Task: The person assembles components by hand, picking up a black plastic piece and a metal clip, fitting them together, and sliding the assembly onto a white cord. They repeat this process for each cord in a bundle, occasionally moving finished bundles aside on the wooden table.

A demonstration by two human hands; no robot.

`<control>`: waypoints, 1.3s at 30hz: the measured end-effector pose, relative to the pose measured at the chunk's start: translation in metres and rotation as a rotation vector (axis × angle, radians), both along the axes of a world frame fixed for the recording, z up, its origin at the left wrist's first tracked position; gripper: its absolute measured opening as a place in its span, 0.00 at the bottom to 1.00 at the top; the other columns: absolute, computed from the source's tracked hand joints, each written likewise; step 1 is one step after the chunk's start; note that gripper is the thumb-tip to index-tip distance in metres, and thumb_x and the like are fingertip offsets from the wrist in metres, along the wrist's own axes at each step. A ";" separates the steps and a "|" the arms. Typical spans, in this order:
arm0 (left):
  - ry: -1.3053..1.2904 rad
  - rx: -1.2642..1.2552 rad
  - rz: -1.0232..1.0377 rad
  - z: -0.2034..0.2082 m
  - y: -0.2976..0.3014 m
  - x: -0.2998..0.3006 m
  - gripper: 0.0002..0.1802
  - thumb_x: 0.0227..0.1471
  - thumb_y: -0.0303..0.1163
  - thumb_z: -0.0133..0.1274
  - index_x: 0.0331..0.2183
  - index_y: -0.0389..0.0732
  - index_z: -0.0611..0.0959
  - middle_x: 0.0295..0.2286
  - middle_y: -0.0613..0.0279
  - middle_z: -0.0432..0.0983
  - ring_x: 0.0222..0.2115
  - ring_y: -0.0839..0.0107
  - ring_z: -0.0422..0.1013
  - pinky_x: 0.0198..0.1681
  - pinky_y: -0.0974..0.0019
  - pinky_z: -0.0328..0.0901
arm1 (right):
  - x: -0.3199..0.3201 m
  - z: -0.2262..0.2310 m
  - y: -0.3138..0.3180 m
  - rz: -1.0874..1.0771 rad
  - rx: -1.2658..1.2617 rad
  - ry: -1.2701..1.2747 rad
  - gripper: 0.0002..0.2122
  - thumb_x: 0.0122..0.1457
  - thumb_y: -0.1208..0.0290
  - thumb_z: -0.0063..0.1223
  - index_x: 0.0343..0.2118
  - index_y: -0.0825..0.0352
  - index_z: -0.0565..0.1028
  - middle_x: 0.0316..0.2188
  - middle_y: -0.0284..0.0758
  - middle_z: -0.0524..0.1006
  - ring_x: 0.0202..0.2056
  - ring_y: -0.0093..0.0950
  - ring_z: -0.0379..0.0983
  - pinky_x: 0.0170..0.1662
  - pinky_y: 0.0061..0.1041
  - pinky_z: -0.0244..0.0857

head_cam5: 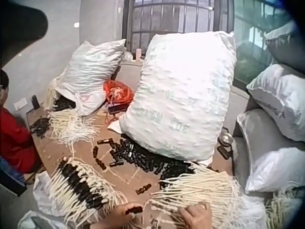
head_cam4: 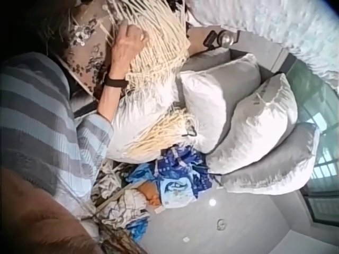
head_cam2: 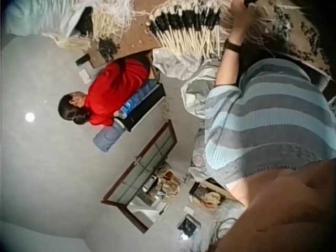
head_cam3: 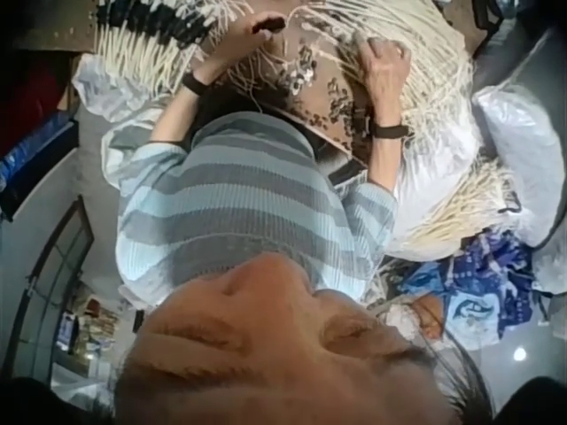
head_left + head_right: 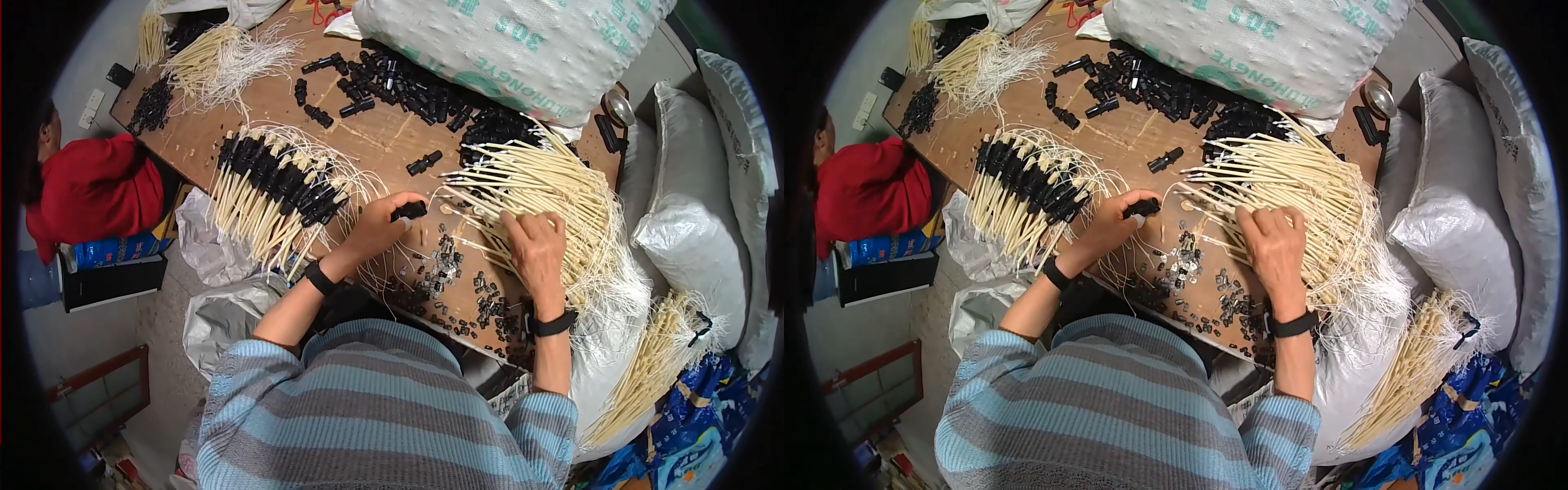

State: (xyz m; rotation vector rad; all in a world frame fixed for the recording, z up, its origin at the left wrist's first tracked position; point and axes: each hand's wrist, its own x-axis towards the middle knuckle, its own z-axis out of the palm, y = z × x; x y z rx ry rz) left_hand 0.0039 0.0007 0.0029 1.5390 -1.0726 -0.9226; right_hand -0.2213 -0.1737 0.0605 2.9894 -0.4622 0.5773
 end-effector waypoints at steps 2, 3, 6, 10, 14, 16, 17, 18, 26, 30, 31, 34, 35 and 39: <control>0.016 0.012 -0.005 0.003 0.001 -0.002 0.23 0.44 0.14 0.42 0.46 0.33 0.76 0.38 0.63 0.75 0.42 0.76 0.70 0.47 0.73 0.63 | -0.007 0.004 0.019 -0.054 0.132 0.043 0.14 0.48 0.80 0.56 0.40 0.63 0.78 0.23 0.32 0.72 0.27 0.27 0.70 0.33 0.27 0.62; 0.030 0.021 -0.013 0.004 0.001 -0.003 0.23 0.44 0.14 0.43 0.45 0.33 0.76 0.38 0.63 0.75 0.42 0.75 0.70 0.47 0.72 0.64 | -0.009 0.003 0.027 -0.054 0.134 0.044 0.14 0.48 0.80 0.56 0.40 0.63 0.78 0.23 0.32 0.72 0.27 0.27 0.70 0.33 0.27 0.62; 0.036 0.044 -0.031 0.006 0.000 -0.004 0.25 0.43 0.14 0.42 0.46 0.35 0.76 0.39 0.61 0.75 0.42 0.74 0.70 0.48 0.71 0.63 | -0.013 0.001 0.044 -0.102 0.566 -0.093 0.16 0.49 0.81 0.55 0.42 0.61 0.78 0.21 0.37 0.70 0.19 0.34 0.68 0.23 0.28 0.62; -0.102 -0.026 -0.074 0.002 -0.002 -0.008 0.25 0.40 0.13 0.44 0.44 0.37 0.78 0.37 0.60 0.76 0.40 0.69 0.72 0.44 0.70 0.66 | -0.017 -0.001 0.054 -0.051 0.531 -0.020 0.13 0.50 0.79 0.57 0.39 0.61 0.79 0.19 0.35 0.71 0.18 0.33 0.69 0.22 0.28 0.61; -0.528 -0.160 -0.172 -0.003 -0.004 -0.016 0.23 0.36 0.12 0.48 0.38 0.42 0.80 0.31 0.61 0.76 0.33 0.61 0.72 0.42 0.64 0.64 | -0.009 0.000 0.062 -0.008 0.444 0.036 0.11 0.50 0.75 0.58 0.39 0.60 0.80 0.19 0.34 0.72 0.18 0.31 0.69 0.21 0.28 0.60; -0.528 -0.232 -0.210 -0.002 -0.005 -0.016 0.22 0.35 0.13 0.49 0.35 0.43 0.81 0.29 0.62 0.75 0.31 0.60 0.71 0.42 0.63 0.63 | -0.010 0.001 0.062 -0.057 0.344 0.105 0.17 0.48 0.68 0.62 0.43 0.57 0.78 0.17 0.33 0.72 0.15 0.30 0.67 0.19 0.28 0.60; -0.600 -0.274 -0.166 -0.001 -0.005 -0.011 0.22 0.35 0.13 0.50 0.35 0.44 0.81 0.29 0.64 0.75 0.31 0.61 0.71 0.43 0.63 0.62 | -0.011 0.002 0.063 -0.084 0.295 0.139 0.20 0.47 0.65 0.64 0.46 0.56 0.76 0.17 0.33 0.72 0.14 0.29 0.66 0.18 0.28 0.60; -0.671 -0.315 -0.120 0.001 -0.004 -0.008 0.22 0.35 0.14 0.51 0.35 0.46 0.81 0.28 0.65 0.74 0.30 0.62 0.70 0.43 0.63 0.61 | -0.015 0.006 0.063 -0.258 0.286 0.287 0.22 0.45 0.62 0.66 0.46 0.56 0.75 0.15 0.33 0.73 0.13 0.27 0.66 0.17 0.28 0.60; -0.738 -0.241 -0.293 0.030 0.000 -0.046 0.16 0.41 0.26 0.54 0.38 0.47 0.79 0.28 0.65 0.72 0.32 0.62 0.71 0.36 0.59 0.66 | 0.005 -0.016 0.078 -0.215 0.434 0.121 0.24 0.46 0.77 0.56 0.50 0.59 0.72 0.15 0.40 0.73 0.17 0.36 0.72 0.21 0.33 0.64; -0.758 -0.288 -0.200 0.037 -0.001 -0.056 0.18 0.38 0.25 0.54 0.37 0.43 0.79 0.26 0.62 0.70 0.28 0.60 0.71 0.29 0.62 0.67 | 0.015 -0.019 0.079 -0.237 0.572 0.013 0.24 0.46 0.78 0.55 0.50 0.60 0.72 0.16 0.42 0.72 0.18 0.37 0.72 0.22 0.35 0.64; -0.754 -0.282 -0.243 0.040 -0.001 -0.059 0.18 0.38 0.25 0.54 0.37 0.43 0.79 0.26 0.62 0.70 0.26 0.61 0.71 0.27 0.63 0.67 | 0.016 -0.022 0.080 -0.237 0.574 0.014 0.24 0.46 0.78 0.55 0.50 0.60 0.72 0.16 0.42 0.72 0.18 0.37 0.72 0.22 0.35 0.64; -0.771 -0.265 -0.194 0.021 0.004 -0.046 0.15 0.39 0.27 0.55 0.35 0.43 0.77 0.26 0.62 0.70 0.25 0.61 0.72 0.25 0.61 0.66 | 0.016 -0.025 0.077 -0.300 0.489 0.055 0.11 0.50 0.74 0.55 0.39 0.65 0.76 0.28 0.42 0.77 0.21 0.35 0.73 0.23 0.32 0.64; -0.768 -0.193 -0.158 0.021 0.006 -0.039 0.13 0.42 0.29 0.54 0.34 0.44 0.76 0.27 0.61 0.70 0.26 0.61 0.72 0.25 0.59 0.66 | 0.013 -0.024 0.073 -0.302 0.491 0.056 0.11 0.50 0.74 0.55 0.39 0.65 0.76 0.28 0.42 0.77 0.21 0.35 0.73 0.23 0.32 0.64; -0.676 -0.292 -0.163 0.031 0.001 -0.041 0.20 0.42 0.28 0.56 0.42 0.45 0.79 0.26 0.61 0.73 0.25 0.57 0.73 0.27 0.62 0.67 | 0.019 -0.026 0.065 -0.138 0.673 -0.134 0.07 0.55 0.73 0.52 0.27 0.72 0.74 0.38 0.37 0.77 0.25 0.34 0.74 0.28 0.27 0.66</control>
